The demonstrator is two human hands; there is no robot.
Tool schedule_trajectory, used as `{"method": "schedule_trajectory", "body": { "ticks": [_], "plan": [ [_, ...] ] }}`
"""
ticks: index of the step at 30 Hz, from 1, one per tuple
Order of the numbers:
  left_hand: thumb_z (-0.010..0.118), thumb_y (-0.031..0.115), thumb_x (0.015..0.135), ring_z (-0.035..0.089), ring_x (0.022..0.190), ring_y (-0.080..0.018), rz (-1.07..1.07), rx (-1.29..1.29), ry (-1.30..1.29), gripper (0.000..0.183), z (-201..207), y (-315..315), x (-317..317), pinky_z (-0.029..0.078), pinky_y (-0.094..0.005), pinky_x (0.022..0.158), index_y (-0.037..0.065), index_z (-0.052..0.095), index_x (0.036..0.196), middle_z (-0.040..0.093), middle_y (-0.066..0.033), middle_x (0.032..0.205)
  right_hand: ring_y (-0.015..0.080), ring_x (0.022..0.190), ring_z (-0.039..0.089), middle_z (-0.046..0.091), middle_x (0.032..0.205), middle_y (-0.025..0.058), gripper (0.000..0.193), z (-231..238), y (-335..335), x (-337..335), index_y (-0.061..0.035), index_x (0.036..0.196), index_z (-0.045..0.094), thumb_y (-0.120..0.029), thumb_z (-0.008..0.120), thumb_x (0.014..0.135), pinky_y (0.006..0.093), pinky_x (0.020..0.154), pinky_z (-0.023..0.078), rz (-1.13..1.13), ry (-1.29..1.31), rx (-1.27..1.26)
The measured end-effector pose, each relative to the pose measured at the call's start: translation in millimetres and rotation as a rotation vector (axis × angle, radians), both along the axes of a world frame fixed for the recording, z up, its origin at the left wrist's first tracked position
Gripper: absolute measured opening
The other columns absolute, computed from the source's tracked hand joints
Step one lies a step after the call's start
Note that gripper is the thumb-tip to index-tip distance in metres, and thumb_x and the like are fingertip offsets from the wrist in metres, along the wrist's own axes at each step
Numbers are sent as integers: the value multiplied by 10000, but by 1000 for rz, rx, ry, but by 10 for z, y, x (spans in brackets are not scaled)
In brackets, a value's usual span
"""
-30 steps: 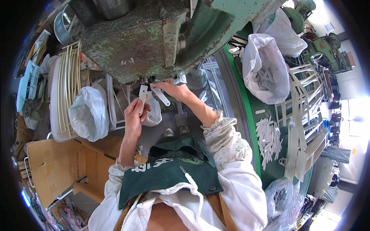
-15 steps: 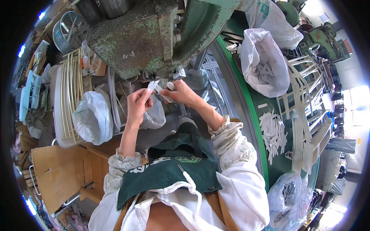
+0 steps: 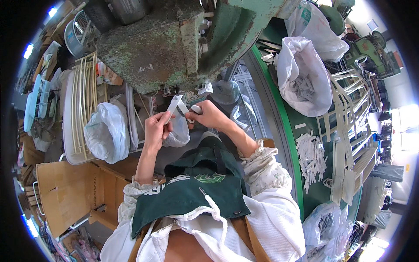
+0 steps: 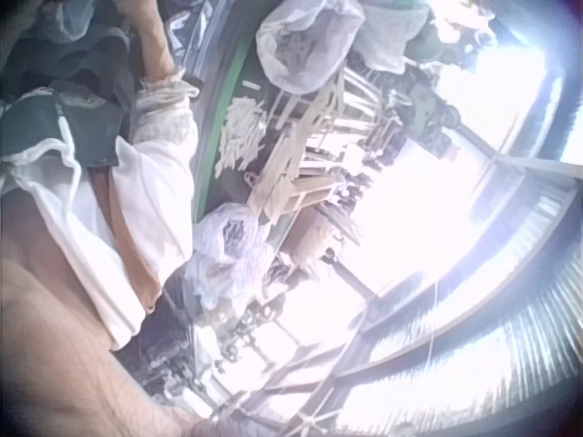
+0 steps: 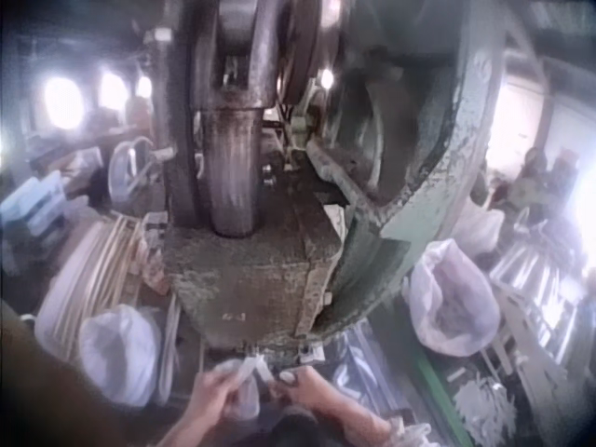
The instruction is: The person repeatedly picks up white plastic clips from a bag and a table, then inserts them into a press machine to join them. The person handles the parts one at a time, places them into the machine, and removes the joined pieces.
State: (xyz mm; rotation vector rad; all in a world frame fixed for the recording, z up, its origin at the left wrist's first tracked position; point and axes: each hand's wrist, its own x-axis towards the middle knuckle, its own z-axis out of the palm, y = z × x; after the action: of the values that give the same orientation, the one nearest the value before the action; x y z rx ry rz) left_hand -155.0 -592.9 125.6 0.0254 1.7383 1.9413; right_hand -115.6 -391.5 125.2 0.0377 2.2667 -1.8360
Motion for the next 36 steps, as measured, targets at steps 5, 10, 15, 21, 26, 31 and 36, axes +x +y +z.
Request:
{"method": "schedule_trajectory", "body": {
  "ticks": [5,10,15,21,26,31,36],
  "plan": [
    [593,194,912,345,374,-33,18,-34,23,269,55,-33,4,224,-194,353,-47,641,803,483,-4,512,61,549,510,623,615,22,204,98,-13,59,16,779,668,-165,640,870,226,511,383,-56,-52,-78],
    [587,193,916,332,374,-30,12,-36,-6,265,71,-65,-31,215,-192,354,-42,636,802,463,8,506,55,519,498,607,591,13,204,157,-27,46,1,757,666,-171,644,866,216,476,364,-72,-94,-94],
    [579,200,920,340,371,-34,0,10,56,271,245,-88,8,219,-187,352,-41,634,809,468,2,513,58,541,521,601,634,13,203,277,-28,57,5,814,664,-188,645,875,199,472,357,-66,-65,-149],
    [449,416,958,518,432,-92,-91,208,-65,516,189,-209,-16,298,-171,369,-45,573,1155,684,-192,866,52,573,513,589,667,-6,218,194,238,292,-4,881,657,-222,654,873,181,469,341,-294,29,-274],
    [460,387,959,498,444,-85,-90,126,-76,469,-18,-391,54,295,-168,388,-21,578,1159,682,-189,896,65,551,489,610,744,29,221,389,1690,656,-3,1021,630,-149,586,862,223,475,362,-1004,103,-14],
    [530,276,944,390,451,-36,-166,166,-107,329,-66,-75,174,248,-168,412,4,629,1101,620,-80,720,106,672,540,632,885,67,413,-68,2078,532,-5,1279,481,-36,502,868,246,547,439,-819,3,420],
    [603,213,916,317,478,-1,-14,207,-108,252,-1,162,164,192,-184,432,-10,664,1019,458,57,581,147,717,635,648,903,117,338,370,-75,216,63,1250,479,-26,524,928,257,618,533,-221,125,-375]
  ]
}}
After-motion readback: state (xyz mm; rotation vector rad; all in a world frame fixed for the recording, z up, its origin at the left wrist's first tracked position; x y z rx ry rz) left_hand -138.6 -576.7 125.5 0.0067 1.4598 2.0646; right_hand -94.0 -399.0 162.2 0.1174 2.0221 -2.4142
